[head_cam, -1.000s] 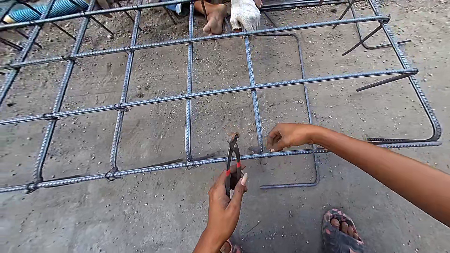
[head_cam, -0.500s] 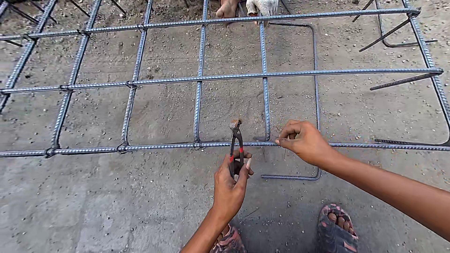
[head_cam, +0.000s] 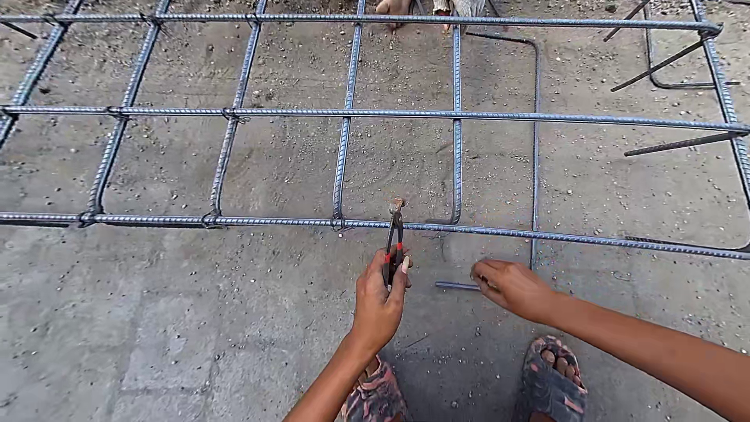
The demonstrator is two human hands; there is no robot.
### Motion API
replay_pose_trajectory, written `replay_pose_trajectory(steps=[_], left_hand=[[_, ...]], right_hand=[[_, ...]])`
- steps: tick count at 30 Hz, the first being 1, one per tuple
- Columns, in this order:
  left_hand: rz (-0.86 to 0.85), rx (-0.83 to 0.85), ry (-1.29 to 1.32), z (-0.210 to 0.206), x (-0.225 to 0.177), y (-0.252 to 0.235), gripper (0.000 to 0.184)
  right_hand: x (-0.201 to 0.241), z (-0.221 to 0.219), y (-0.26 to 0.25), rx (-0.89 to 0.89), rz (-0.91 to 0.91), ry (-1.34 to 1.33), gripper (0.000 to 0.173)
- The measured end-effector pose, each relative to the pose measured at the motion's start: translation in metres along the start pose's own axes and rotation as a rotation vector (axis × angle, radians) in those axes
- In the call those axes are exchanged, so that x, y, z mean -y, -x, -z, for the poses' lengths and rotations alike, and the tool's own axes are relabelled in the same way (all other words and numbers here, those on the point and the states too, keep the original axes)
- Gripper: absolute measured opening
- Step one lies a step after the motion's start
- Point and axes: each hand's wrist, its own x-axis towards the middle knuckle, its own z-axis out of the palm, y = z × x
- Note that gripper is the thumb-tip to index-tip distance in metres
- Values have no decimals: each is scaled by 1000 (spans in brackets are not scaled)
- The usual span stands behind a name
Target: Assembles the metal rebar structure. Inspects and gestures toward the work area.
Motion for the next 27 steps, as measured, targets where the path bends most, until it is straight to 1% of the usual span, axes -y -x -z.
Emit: replay_pose_trajectory(steps=[2, 3, 4, 5, 7, 8, 9, 10, 12, 14, 16, 17, 20, 23, 25, 27], left_hand=[[16, 13, -75, 3, 15, 6, 28], [17, 17, -99, 3, 22, 9, 28], [-1, 6, -125, 2, 29, 13, 29], [-44, -25, -161, 2, 36, 18, 29], [-138, -91, -259, 3, 47, 28, 29], [-159, -106, -309, 4, 53, 32, 29], [-149, -104, -359, 5, 59, 35, 30], [-126, -93, -398, 6, 66, 38, 31], [-52, -64, -452, 11, 81, 43, 30], [25, -47, -491, 18, 92, 50, 32], [84, -73, -524, 27, 101, 55, 34], [121, -96, -537, 32, 104, 56, 35], [225, -172, -553, 45, 112, 56, 37], [260, -228, -575, 61, 122, 51, 37], [265, -267, -595, 73, 130, 47, 40], [294, -308, -614, 86, 139, 42, 42]], right_hand=[[-1, 12, -24, 32, -242, -294, 23], [-2, 18, -36, 53, -331, -389, 24], [-4, 20, -47, 57, -366, -421, 26], [-9, 18, -57, 38, -350, -406, 25], [-19, 6, -72, -35, -279, -406, 16], [-19, 4, -77, -40, -269, -423, 14], [-19, 4, -81, -23, -260, -410, 16], [-19, 5, -84, -1, -238, -357, 21], [-20, 4, -86, 3, -198, -176, 36], [-18, 4, -88, -2, -202, 12, 55], [-13, 4, -93, 75, -226, 207, 73], [-12, 2, -96, 111, -202, 300, 76], [-15, -14, -105, 169, -83, 462, 70], [-22, -32, -105, 212, -49, 459, 62], [-28, -41, -103, 168, -28, 470, 56], [-36, -44, -103, 66, 18, 441, 55]])
